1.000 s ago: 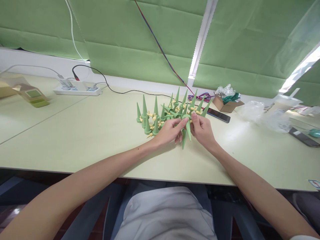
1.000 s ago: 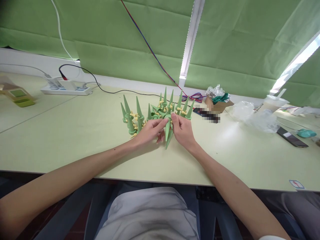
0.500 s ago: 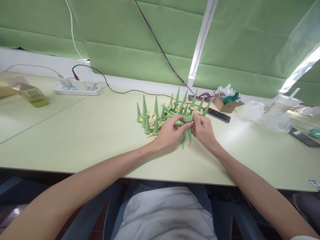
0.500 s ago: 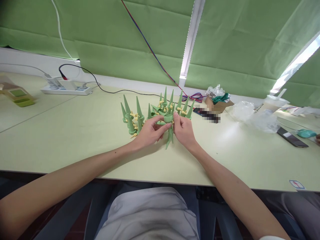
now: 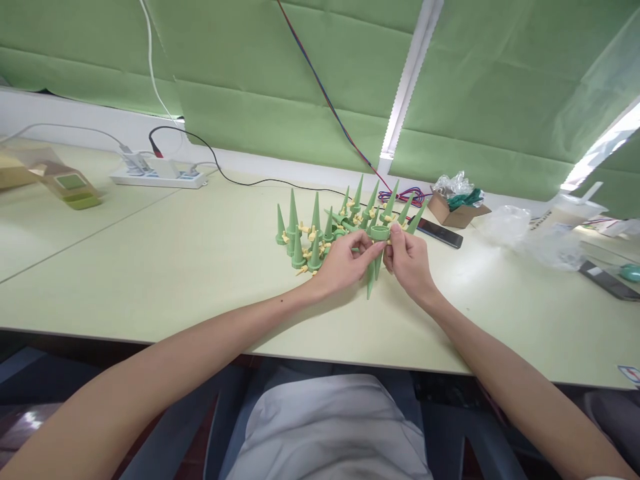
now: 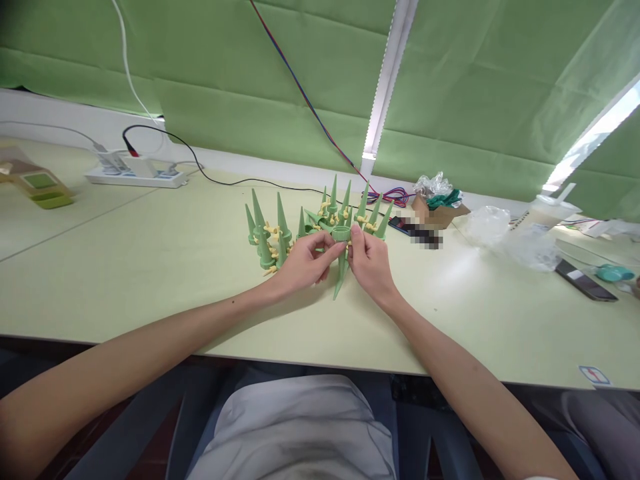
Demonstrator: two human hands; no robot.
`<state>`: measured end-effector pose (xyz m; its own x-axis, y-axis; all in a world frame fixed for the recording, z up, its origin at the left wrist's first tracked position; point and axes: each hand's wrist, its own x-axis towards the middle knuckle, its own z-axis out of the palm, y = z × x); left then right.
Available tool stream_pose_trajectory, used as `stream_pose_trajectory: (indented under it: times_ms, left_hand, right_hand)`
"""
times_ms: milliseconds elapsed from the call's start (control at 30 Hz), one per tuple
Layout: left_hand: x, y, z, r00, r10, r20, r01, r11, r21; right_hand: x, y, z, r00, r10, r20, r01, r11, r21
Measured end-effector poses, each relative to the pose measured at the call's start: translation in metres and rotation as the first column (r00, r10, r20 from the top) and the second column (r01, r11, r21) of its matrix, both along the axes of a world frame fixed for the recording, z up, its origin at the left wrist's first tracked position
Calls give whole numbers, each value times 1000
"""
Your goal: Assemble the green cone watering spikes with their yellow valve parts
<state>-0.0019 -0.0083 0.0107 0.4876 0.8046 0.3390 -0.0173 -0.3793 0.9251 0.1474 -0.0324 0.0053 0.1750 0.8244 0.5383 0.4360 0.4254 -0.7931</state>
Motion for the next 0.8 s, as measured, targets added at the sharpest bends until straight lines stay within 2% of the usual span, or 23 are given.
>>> stream_pose_trajectory:
  times_ms: [367,567,800]
  left_hand:
    - [0,6,-4,991,-126,-32,123,989,-85]
    - [0,6,-4,974,-224,41,228,948,-224]
    - [2,5,-6,961,-238,142,273,905,-326]
  right_hand:
    - [0,1,0,999,-14,40,13,999,30]
    - [3,1,1,998,-17,61,14,999,51]
    - [6,2,3,995,15,95,-17,1000,25]
